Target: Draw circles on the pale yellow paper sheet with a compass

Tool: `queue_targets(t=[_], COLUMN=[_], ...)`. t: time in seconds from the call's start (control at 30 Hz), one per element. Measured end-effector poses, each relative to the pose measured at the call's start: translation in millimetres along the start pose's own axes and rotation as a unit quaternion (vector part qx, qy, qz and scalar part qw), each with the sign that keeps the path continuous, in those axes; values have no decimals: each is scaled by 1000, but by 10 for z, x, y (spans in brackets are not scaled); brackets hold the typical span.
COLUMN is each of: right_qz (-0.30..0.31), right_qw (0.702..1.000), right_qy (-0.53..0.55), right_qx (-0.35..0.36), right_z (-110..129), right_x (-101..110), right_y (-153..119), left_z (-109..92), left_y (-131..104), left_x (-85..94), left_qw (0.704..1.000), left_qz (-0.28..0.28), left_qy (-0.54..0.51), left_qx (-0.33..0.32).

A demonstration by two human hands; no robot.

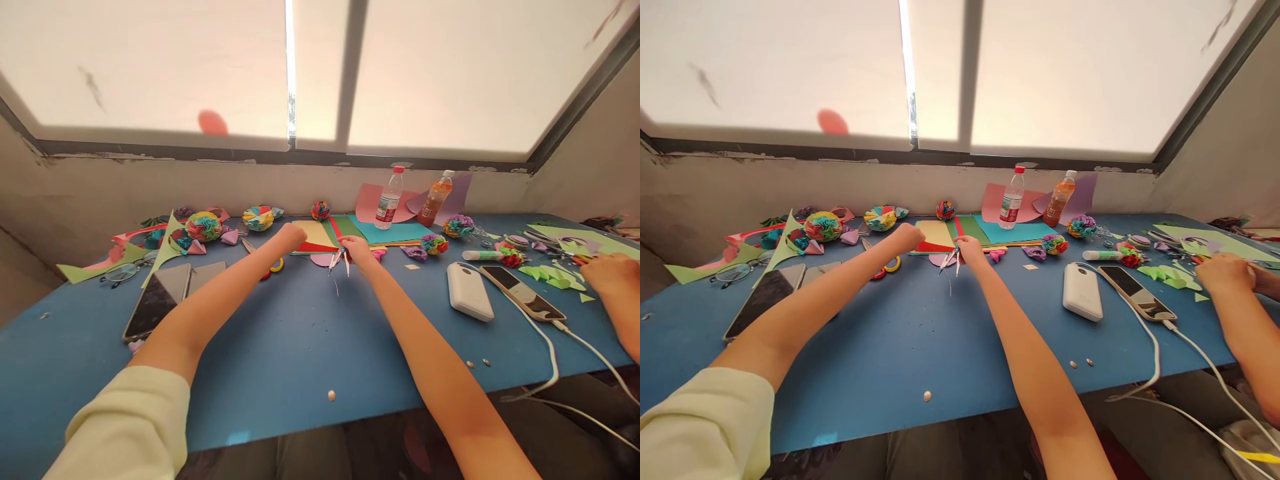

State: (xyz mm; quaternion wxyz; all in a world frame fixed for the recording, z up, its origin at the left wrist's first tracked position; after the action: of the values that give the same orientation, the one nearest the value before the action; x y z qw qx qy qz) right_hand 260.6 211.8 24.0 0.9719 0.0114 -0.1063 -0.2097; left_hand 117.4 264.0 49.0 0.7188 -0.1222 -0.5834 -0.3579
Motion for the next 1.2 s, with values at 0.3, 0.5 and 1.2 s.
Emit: queue_targets(t=[0.3, 0.5, 1.2], right_qz=[103, 53, 96], right_qw=[991, 994, 993], right_qy=[-24, 88, 47], right_qx=[-77, -28, -58], right_z=[-274, 39, 155], right_x=[-243, -31, 0], right_y=[-160, -116, -333], left_z=[122, 200, -590], left_y=[-85, -432, -3563], left_x=[401, 688, 1207], left_qw=[997, 993, 971], left_qz=[-52, -69, -238], left_qy=[55, 93, -11], left_qx=[-15, 4, -10])
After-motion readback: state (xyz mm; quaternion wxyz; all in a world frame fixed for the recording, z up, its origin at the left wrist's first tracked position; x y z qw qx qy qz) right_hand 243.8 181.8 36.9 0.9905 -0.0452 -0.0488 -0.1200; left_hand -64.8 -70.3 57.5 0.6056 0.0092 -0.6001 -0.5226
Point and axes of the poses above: each hand's wrist, its own y-axis towards the middle knuckle, its own x-axis out of the back of the hand, z = x × y, the point moved 10 cm from there along y, towards the middle knuckle, and after that the axes turned 13 degrees about -z, right-handed, at the moved point
